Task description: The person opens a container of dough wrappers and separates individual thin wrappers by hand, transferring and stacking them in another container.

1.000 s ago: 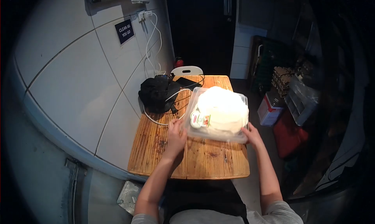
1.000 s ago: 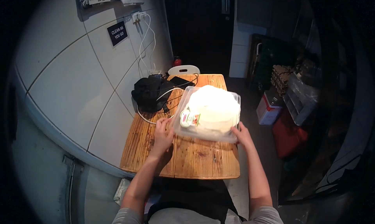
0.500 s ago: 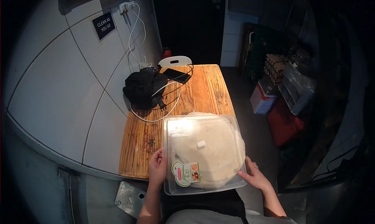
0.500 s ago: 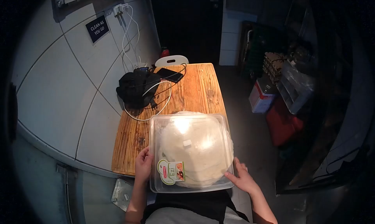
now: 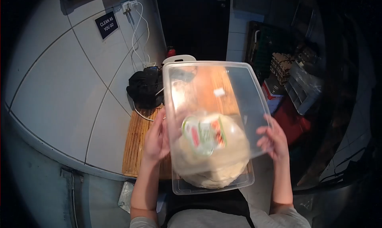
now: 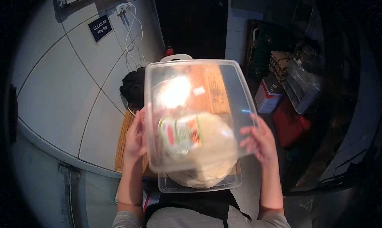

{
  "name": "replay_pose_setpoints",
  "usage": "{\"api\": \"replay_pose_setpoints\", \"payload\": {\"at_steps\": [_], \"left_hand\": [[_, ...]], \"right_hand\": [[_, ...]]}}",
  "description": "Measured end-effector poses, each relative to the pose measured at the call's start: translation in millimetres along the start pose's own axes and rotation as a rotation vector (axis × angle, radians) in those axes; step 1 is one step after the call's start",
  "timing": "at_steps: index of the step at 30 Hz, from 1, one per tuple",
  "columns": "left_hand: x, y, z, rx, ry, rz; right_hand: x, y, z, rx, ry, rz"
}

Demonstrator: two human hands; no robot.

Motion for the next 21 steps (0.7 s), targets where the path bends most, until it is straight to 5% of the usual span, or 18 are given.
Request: {"api": "replay_pose_setpoints", "payload": {"at_steps": [1,4,7,13,16,21], "left_hand": [[-5.6,-14.1,-8.8,-0.006,-0.032,0.077],[-74.1,-92.0,-37.3,0.097,0.144,-1.094],[-63.9,-120.9,-29.0,-0.238,0.242,-1.62],[-35.2,-103.8,-40.5,-0.029,0.095,-1.611],[-29.6,-101.3,-46.9,-0.066,-0.045,-1.278],[-38.5,-109.5,-36.3,-0.004,0.046,-1.227]], "right_hand": [[-14.3,-4.7,-16.9,-0.002,0.037,-0.028],[-65.2,7.0,-79.8,-0.035,0.236,-0.096],[-90.7,30.9,-128.7,-0.11,0.425,-0.109],[-132.6,91.2,-187.7,-0.036,0.511,0.061],[-138.3,107.5,-192.0,0.109,0.435,0.173],[-140.8,106.1,-171.6,0.182,0.438,0.337]]}}
Point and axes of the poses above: each hand's wrist, its own z-axis away from the middle knuckle, its own x-axis out of the palm, y = z × x, the point moved 5 cm from there along -z, towards the middle knuckle, and after that the axes turned 12 degrees about -z, right-handed, at the moved point
